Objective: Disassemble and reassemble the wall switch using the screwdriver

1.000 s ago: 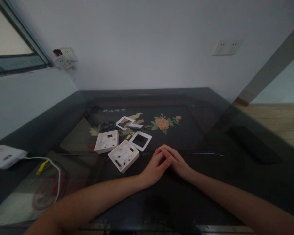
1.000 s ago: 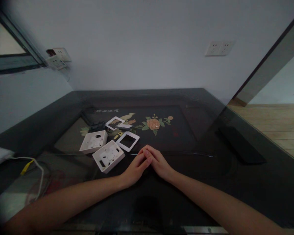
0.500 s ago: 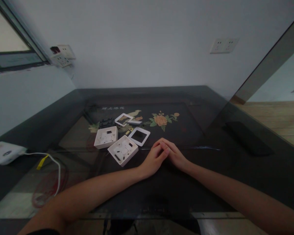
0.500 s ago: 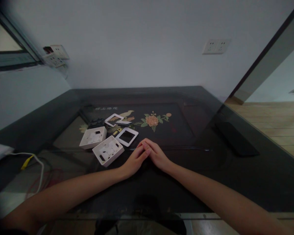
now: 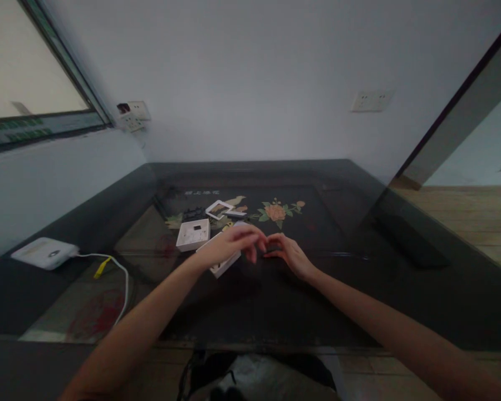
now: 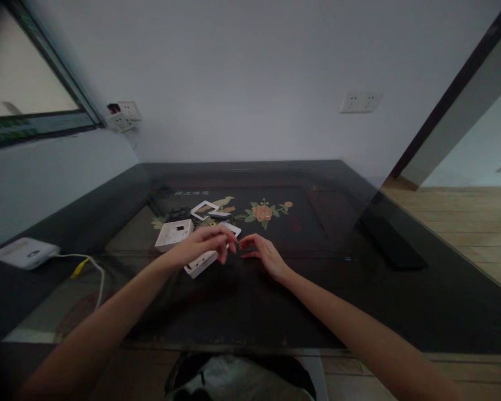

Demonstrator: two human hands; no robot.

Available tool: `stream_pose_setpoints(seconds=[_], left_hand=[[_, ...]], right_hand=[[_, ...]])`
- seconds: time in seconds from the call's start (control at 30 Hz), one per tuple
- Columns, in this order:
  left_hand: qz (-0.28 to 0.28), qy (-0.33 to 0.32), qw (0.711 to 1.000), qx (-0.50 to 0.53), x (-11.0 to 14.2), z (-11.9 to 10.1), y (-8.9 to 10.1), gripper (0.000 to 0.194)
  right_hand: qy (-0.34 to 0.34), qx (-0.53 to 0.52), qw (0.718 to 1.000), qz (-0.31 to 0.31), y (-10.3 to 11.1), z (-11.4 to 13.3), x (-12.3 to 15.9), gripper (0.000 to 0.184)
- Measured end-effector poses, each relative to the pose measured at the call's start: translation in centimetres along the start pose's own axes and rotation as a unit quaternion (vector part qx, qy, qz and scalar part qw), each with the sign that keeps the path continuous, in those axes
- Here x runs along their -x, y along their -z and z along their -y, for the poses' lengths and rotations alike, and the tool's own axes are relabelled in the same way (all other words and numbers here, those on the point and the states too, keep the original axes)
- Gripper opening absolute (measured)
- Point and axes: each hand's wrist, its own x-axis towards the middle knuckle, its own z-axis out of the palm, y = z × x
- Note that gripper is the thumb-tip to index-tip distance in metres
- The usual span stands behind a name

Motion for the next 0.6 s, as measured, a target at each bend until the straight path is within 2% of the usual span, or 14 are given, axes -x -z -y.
stream_pose_setpoints(seconds=[0.07,0.13,0.2,0.23,0.3,0.4,0.6], left_hand=[[-0.114,0.015,0.991,-0.074,0.1,1.6,4.8,0.038],[-0.206,0.036,0.965,-0.156,-0.1,3.7,8.9,0.034],[-0.245,0.054,0.940,-0.232,-0.5,6.0,11.7,0.035],[-0.244,0.063,0.930,-0.266,-0.7,7.0,12.6,0.033],[-0.221,0.074,0.916,-0.327,-1.0,8.9,13.3,0.032],[-0.171,0.083,0.899,-0.395,-1.1,11.0,13.1,0.031],[-0.110,0.105,0.871,-0.466,-1.0,12.9,12.5,0.032]], right_hand=[[0.010,0.039,0.999,0.009,-0.4,0.2,-0.1,0.034],[0.025,0.091,0.995,0.008,-0.9,0.9,-0.4,0.034],[0.049,0.153,0.987,0.001,-1.7,1.9,-1.2,0.034],[0.062,0.186,0.981,-0.001,-2.1,2.5,-1.8,0.034],[0.087,0.254,0.963,0.000,-3.1,3.6,-3.4,0.034],[0.104,0.344,0.933,0.016,-4.6,4.8,-6.4,0.034],[0.067,0.457,0.885,0.067,-7.3,4.2,-10.8,0.037]])
